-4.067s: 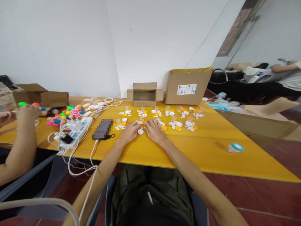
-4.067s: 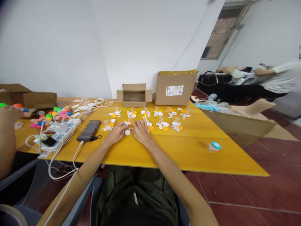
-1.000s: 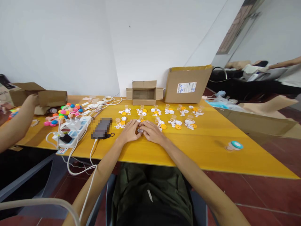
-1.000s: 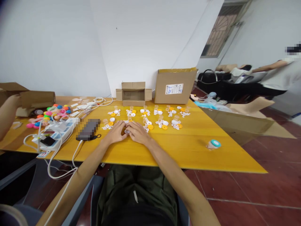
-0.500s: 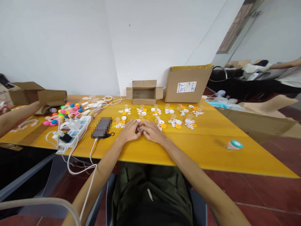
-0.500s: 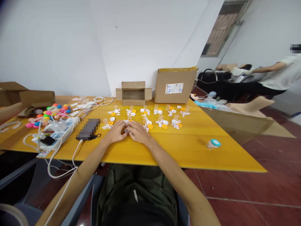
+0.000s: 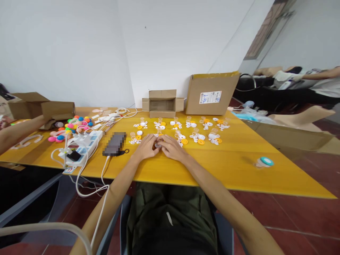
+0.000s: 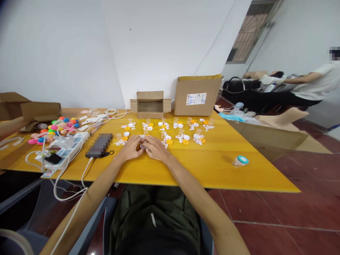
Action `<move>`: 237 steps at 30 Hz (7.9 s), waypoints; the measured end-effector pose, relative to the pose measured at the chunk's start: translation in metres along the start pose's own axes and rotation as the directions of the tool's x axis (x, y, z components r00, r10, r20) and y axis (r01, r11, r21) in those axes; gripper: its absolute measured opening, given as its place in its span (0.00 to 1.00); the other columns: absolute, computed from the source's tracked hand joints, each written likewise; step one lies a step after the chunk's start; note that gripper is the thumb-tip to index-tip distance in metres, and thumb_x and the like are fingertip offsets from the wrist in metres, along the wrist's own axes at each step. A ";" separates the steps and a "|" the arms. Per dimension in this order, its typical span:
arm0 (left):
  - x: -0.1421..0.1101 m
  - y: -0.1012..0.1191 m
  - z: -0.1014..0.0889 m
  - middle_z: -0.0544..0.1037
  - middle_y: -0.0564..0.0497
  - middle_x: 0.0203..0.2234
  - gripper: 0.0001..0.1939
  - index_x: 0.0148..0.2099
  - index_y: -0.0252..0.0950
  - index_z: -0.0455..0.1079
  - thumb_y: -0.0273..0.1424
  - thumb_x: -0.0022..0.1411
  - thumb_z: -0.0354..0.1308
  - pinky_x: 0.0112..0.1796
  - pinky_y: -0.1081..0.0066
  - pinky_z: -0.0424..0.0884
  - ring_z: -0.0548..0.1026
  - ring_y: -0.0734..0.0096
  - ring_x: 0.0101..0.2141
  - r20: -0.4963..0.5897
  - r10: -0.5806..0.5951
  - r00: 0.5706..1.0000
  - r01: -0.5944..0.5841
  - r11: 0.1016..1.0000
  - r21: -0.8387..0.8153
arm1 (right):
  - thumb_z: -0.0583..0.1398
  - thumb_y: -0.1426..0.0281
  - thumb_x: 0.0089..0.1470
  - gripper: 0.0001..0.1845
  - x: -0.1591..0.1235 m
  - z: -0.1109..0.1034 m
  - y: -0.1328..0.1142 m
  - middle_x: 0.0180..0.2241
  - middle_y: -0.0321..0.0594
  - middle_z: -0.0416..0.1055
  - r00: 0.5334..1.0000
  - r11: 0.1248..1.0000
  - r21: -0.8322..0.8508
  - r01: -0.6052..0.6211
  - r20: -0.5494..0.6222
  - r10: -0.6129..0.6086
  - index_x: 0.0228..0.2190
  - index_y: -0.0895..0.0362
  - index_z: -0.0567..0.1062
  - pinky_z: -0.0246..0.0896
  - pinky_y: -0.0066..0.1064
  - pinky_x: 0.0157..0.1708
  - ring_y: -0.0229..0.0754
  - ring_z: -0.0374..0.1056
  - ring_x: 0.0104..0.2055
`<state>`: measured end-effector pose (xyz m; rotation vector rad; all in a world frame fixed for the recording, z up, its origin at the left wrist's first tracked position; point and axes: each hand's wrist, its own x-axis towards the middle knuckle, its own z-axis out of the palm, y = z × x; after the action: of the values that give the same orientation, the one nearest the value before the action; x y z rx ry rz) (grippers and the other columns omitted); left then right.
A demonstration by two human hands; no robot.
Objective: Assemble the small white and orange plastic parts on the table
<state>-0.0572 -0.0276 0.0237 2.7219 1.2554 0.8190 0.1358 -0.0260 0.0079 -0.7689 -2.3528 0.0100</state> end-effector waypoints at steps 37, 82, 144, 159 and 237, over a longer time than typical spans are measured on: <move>0.000 -0.006 0.002 0.76 0.48 0.34 0.07 0.37 0.40 0.69 0.23 0.63 0.53 0.46 0.63 0.72 0.75 0.61 0.41 0.029 0.072 0.997 -0.070 0.995 -0.064 | 0.56 0.69 0.64 0.09 -0.001 0.007 0.009 0.37 0.39 0.79 0.895 0.909 0.196 -0.369 -0.189 0.404 0.35 0.50 0.77 0.66 0.34 0.39 0.45 0.73 0.39; 0.003 -0.009 0.001 0.76 0.48 0.36 0.07 0.39 0.40 0.67 0.25 0.68 0.50 0.43 0.64 0.71 0.75 0.61 0.42 -0.143 -0.194 0.970 0.181 0.978 -0.104 | 0.59 0.66 0.64 0.11 0.001 0.005 -0.003 0.49 0.46 0.72 0.999 0.997 0.059 -0.048 0.016 0.047 0.44 0.50 0.80 0.66 0.45 0.53 0.50 0.67 0.52; 0.008 -0.021 0.009 0.73 0.50 0.35 0.05 0.38 0.40 0.72 0.28 0.68 0.56 0.45 0.63 0.69 0.71 0.62 0.41 -0.153 -0.089 0.984 0.057 0.979 -0.198 | 0.63 0.77 0.56 0.07 0.003 0.000 0.007 0.35 0.39 0.75 0.973 0.968 0.106 -0.226 -0.030 0.230 0.31 0.52 0.76 0.64 0.34 0.42 0.44 0.69 0.40; 0.016 -0.015 0.015 0.72 0.49 0.37 0.06 0.36 0.41 0.77 0.27 0.65 0.59 0.49 0.60 0.68 0.70 0.61 0.43 -0.084 -0.181 0.980 0.164 0.969 -0.182 | 0.64 0.75 0.57 0.06 0.003 0.001 0.009 0.34 0.39 0.74 0.963 0.961 0.073 -0.266 -0.024 0.268 0.30 0.53 0.78 0.63 0.36 0.42 0.44 0.69 0.39; 0.007 -0.017 0.021 0.69 0.46 0.50 0.17 0.54 0.44 0.67 0.36 0.64 0.63 0.54 0.56 0.67 0.69 0.54 0.52 -0.075 -0.087 0.993 0.080 0.993 -0.082 | 0.53 0.79 0.61 0.15 0.000 0.014 0.016 0.41 0.44 0.75 0.923 0.933 -0.026 -0.358 -0.158 0.350 0.42 0.51 0.74 0.63 0.40 0.47 0.50 0.68 0.46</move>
<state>-0.0554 -0.0072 0.0049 2.5805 1.3117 0.9531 0.1361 -0.0106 -0.0063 -1.1729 -2.0502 0.0411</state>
